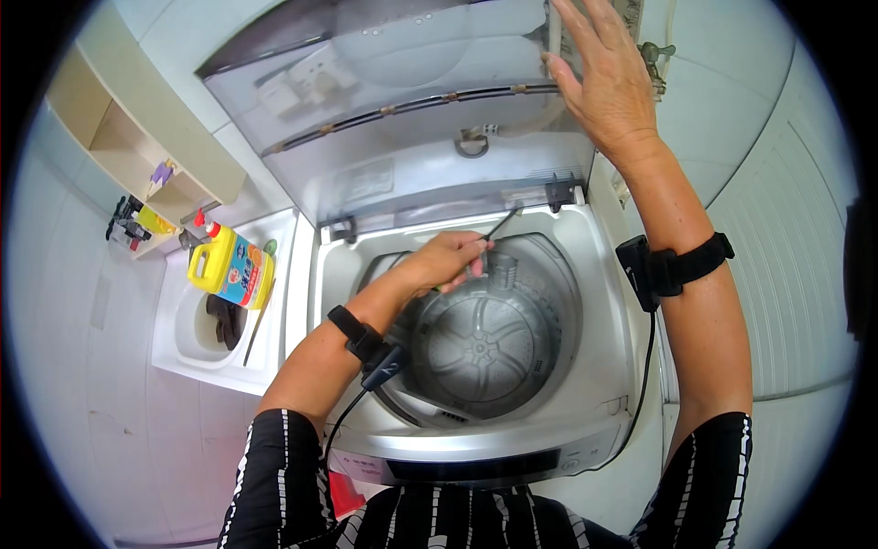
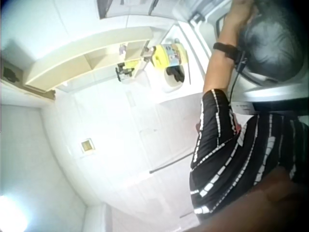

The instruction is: The user is using a screwdriver to disassemble or clean a small component from a washing machine near a sink.

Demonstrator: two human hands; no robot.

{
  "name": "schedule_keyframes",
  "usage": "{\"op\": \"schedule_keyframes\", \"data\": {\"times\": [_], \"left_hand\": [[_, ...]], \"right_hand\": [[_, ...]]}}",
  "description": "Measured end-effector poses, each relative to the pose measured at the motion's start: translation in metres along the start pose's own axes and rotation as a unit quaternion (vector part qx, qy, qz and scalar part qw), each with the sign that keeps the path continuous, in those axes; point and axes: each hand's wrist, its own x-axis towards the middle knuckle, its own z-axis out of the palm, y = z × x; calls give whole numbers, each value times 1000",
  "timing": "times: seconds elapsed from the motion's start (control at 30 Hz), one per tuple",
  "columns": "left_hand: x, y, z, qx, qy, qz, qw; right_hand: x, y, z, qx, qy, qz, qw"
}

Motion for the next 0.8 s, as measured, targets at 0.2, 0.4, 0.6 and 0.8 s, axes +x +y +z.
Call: {"op": "schedule_keyframes", "data": {"times": [0.2, 0.4, 0.6, 0.8], "left_hand": [[3, -2, 0, -5, -8, -3, 1000], [-3, -3, -4, -12, 10, -4, 1000], [2, -2, 1, -22, 0, -10, 1000], [-1, -1, 2, -18, 3, -6, 1000]], "right_hand": [[-13, 6, 11, 38, -34, 36, 998], [-59, -24, -10, 224, -213, 248, 918], [-127, -16, 27, 213, -535, 289, 765], [-153, -25, 62, 375, -526, 517, 561]]}}
